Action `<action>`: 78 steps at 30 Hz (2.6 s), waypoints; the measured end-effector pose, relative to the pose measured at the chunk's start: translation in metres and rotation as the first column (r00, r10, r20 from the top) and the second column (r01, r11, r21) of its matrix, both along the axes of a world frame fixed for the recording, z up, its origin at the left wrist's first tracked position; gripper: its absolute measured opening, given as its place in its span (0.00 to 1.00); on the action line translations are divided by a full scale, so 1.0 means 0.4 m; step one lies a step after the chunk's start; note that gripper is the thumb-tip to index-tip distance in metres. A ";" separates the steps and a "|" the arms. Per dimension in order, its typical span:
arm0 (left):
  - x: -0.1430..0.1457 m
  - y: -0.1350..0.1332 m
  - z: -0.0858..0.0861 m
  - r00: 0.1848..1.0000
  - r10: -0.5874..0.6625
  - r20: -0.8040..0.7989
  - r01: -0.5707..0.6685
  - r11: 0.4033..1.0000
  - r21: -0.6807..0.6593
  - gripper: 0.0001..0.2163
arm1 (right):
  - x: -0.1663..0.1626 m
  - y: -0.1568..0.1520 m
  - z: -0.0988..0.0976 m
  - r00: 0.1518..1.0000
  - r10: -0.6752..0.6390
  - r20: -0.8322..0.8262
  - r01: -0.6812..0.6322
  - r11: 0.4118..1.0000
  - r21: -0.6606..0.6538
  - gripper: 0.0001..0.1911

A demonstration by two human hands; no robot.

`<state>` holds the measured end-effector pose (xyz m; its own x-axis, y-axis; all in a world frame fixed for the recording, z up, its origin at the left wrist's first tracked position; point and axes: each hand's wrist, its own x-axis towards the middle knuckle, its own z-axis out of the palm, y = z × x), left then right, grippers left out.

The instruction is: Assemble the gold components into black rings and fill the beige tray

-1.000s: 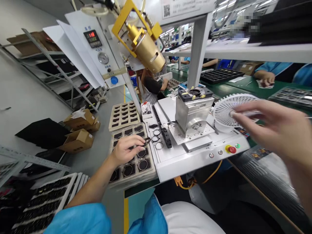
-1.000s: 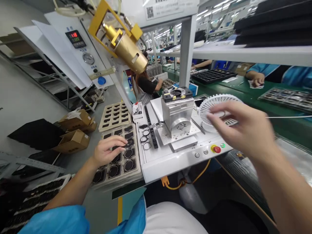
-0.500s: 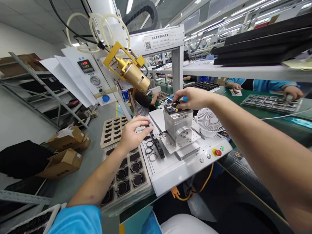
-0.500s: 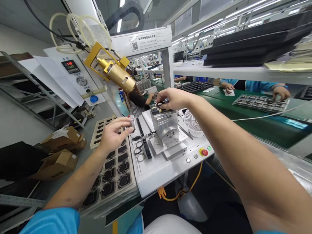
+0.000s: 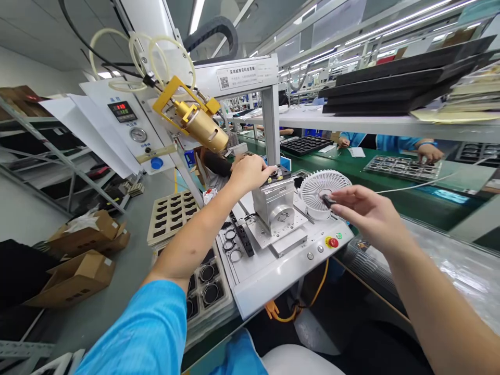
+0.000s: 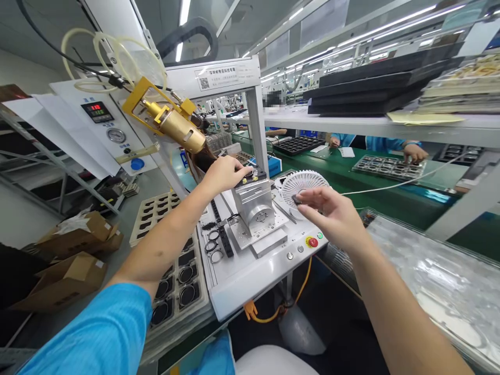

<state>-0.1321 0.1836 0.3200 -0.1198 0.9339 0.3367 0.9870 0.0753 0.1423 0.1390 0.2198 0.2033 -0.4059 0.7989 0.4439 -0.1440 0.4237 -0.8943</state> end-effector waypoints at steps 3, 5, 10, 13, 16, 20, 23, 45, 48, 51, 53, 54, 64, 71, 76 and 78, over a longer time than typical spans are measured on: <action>0.011 -0.006 0.001 0.999 0.015 -0.028 -0.015 1.000 0.007 0.19 | 0.062 -0.040 -0.067 0.999 -0.041 0.020 0.043 0.995 -0.093 0.22; 0.002 -0.021 -0.003 0.997 -0.082 0.011 0.083 0.997 -0.009 0.19 | 0.099 -0.061 -0.119 0.997 -0.065 0.048 0.072 0.983 -0.166 0.23; -0.046 -0.065 -0.039 0.924 -0.377 0.070 0.380 0.924 -0.034 0.22 | 0.162 -0.080 -0.290 0.989 -0.028 0.142 0.089 0.891 -0.446 0.30; -0.061 -0.069 -0.068 0.925 -0.379 0.004 0.379 0.924 -0.051 0.36 | 0.161 -0.070 -0.390 0.962 0.045 0.268 0.108 0.841 -0.530 0.38; -0.064 -0.060 -0.083 0.933 -0.360 -0.004 0.359 0.932 -0.041 0.39 | 0.133 -0.054 -0.449 0.844 0.082 0.531 0.163 0.903 -0.399 0.45; -0.059 -0.096 -0.076 0.928 -0.373 0.018 0.373 0.927 -0.033 0.36 | 0.091 -0.046 -0.468 0.650 0.062 0.757 0.141 0.969 -0.201 0.48; -0.034 -0.196 -0.074 0.918 -0.396 -0.017 0.396 0.918 0.005 0.33 | 0.075 -0.052 -0.469 0.562 0.041 0.826 0.136 0.981 -0.141 0.49; 0.274 -0.461 -0.635 0.297 -0.015 0.955 0.451 0.884 -0.127 0.19 | 0.095 -0.055 -0.416 0.628 -0.040 0.777 0.205 0.972 -0.116 0.44; 0.306 -0.444 -0.695 -0.051 0.101 0.994 0.333 0.940 -0.078 0.25 | 0.121 -0.141 -0.412 0.851 0.083 0.519 0.054 0.969 -0.243 0.42; 0.334 -0.441 -0.735 -0.318 0.113 0.941 0.279 0.960 -0.021 0.29 | 0.124 -0.261 -0.428 0.955 0.177 0.236 -0.115 0.960 -0.257 0.47; 0.349 -0.440 -0.750 -0.412 0.109 0.905 0.277 0.961 0.010 0.29 | 0.112 -0.329 -0.447 0.980 0.132 0.151 -0.094 0.967 -0.237 0.47; 0.356 -0.439 -0.755 -0.440 0.115 0.890 0.286 0.958 0.018 0.28 | 0.106 -0.355 -0.455 0.988 0.090 0.128 -0.057 0.970 -0.237 0.46; 0.339 -0.430 -0.780 -0.284 0.206 0.936 0.357 0.929 -0.097 0.25 | 0.459 -0.249 -0.341 0.606 -0.317 0.729 0.466 0.885 -0.003 0.15; 0.328 -0.436 -0.768 -0.263 0.171 0.949 0.363 0.929 -0.067 0.23 | 0.774 -0.160 -0.346 0.183 -0.290 0.939 0.720 0.690 0.073 0.11; 0.330 -0.437 -0.762 -0.276 0.200 0.940 0.377 0.922 -0.085 0.22 | 0.802 -0.143 -0.343 0.271 -0.220 0.937 0.700 0.713 -0.035 0.08; 0.326 -0.441 -0.766 -0.285 0.218 0.933 0.384 0.918 -0.097 0.21 | 0.806 -0.138 -0.332 0.277 -0.200 0.940 0.686 0.726 -0.048 0.05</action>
